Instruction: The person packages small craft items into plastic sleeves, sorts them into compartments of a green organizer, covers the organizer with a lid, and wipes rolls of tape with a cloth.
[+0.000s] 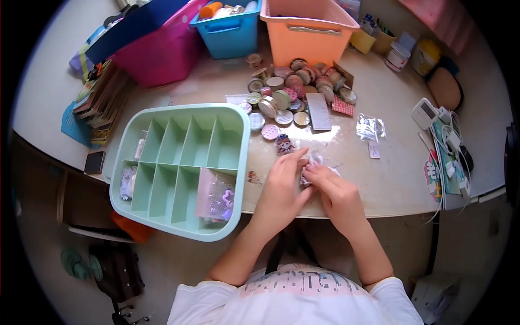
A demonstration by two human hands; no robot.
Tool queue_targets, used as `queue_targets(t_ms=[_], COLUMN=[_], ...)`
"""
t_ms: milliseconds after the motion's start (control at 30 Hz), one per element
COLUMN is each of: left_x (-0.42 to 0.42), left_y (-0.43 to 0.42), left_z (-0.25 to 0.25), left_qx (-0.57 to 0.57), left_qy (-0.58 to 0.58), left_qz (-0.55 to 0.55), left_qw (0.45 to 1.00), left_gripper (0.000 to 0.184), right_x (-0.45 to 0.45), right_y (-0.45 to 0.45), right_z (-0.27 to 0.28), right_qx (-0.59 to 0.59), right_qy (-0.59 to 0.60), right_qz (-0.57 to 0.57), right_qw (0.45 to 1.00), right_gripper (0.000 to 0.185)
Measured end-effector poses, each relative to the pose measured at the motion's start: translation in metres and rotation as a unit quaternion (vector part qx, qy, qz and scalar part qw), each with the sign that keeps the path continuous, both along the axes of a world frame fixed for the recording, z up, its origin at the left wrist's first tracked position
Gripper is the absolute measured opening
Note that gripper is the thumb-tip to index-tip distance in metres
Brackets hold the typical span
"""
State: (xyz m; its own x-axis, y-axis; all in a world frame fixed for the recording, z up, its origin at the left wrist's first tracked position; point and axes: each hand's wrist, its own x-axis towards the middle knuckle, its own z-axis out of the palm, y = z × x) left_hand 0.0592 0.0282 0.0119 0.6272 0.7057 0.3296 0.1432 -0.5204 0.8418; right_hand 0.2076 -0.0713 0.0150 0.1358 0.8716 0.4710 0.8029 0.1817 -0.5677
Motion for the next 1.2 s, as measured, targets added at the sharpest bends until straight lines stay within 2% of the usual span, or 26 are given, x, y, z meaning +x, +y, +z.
queue_targets(t_ms=[100,167,233,267,300,367,400,500,600,700,733,833,867,900,967,1000,1033,1100,1167,1200], left_x=[0.000,0.000,0.001,0.002,0.004,0.006,0.007,0.006,0.005,0.000,-0.003,-0.005,-0.009,-0.012,-0.018,-0.025,-0.024,-0.022,-0.021,-0.021], left_y=[-0.001,0.001,0.000,-0.002,-0.003,-0.004,-0.003,-0.006,-0.009,-0.013,-0.010,-0.014,-0.012,-0.012,-0.010,-0.002,-0.003,-0.008,-0.004,-0.001], left_z=[0.004,0.001,0.001,0.004,0.006,0.004,0.002,0.003,0.009,0.013,0.000,-0.006,-0.002,0.003,0.013,0.008,0.004,-0.002,0.000,0.000], left_qx=[-0.027,0.103,0.108,0.119,0.130,0.121,0.133,0.149,-0.009,0.015,0.049,0.073,0.043,0.043,-0.088,-0.056,-0.056,-0.091,-0.115,-0.069], left_qy=[-0.003,0.024,0.045,0.058,0.072,0.071,0.074,0.071,-0.007,-0.047,-0.072,-0.053,-0.009,-0.008,-0.013,-0.006,-0.004,-0.054,-0.057,-0.056], left_qz=[-0.006,0.018,0.000,0.003,0.007,0.008,0.001,-0.003,0.011,0.074,0.071,0.045,-0.010,-0.009,-0.106,-0.158,-0.155,-0.028,-0.043,-0.050], left_qw=[1.000,0.994,0.993,0.991,0.989,0.990,0.988,0.986,1.000,0.996,0.994,0.995,0.999,0.999,0.990,0.986,0.986,0.994,0.991,0.995], left_gripper=[0.073,0.065,0.059,0.055,0.052,0.045,0.043,0.039,0.037,0.031,0.031,0.032,0.045,0.045,0.061,0.077,0.077,0.077,0.081,0.083], right_x=[0.018,0.034,0.043,0.043,0.045,0.046,0.045,0.044,0.044,0.045,0.043,0.034,0.029,0.024,0.014,0.010,0.005,-0.004,-0.008,-0.008], right_y=[-0.020,-0.034,-0.045,-0.046,-0.049,-0.056,-0.055,-0.056,-0.051,-0.047,-0.045,-0.034,-0.030,-0.026,-0.018,-0.011,-0.005,0.004,0.007,0.001], right_z=[0.005,0.006,0.009,0.004,0.002,-0.001,-0.006,-0.001,0.001,-0.007,-0.008,-0.006,-0.002,0.003,0.010,0.010,0.011,0.010,-0.003,-0.003], right_qx=[-0.046,-0.061,-0.069,-0.010,-0.008,-0.005,0.027,0.008,0.023,0.045,0.044,0.078,0.081,0.084,0.065,0.075,0.083,0.031,0.009,-0.001], right_qy=[0.046,0.059,0.093,0.086,0.085,0.205,0.262,0.322,0.373,0.393,0.395,0.429,0.420,0.411,0.378,0.328,0.277,0.181,-0.002,0.002], right_qz=[0.027,0.024,-0.037,-0.088,-0.092,-0.183,-0.174,-0.166,-0.162,-0.170,-0.170,-0.157,-0.142,-0.127,-0.132,-0.102,-0.071,-0.037,0.039,0.044], right_qw=[0.998,0.996,0.993,0.992,0.992,0.961,0.949,0.932,0.913,0.903,0.902,0.886,0.893,0.899,0.914,0.936,0.955,0.982,0.999,0.999], right_gripper=[0.042,0.040,0.036,0.030,0.030,0.026,0.024,0.022,0.020,0.018,0.018,0.018,0.018,0.018,0.020,0.023,0.026,0.031,0.031,0.029])
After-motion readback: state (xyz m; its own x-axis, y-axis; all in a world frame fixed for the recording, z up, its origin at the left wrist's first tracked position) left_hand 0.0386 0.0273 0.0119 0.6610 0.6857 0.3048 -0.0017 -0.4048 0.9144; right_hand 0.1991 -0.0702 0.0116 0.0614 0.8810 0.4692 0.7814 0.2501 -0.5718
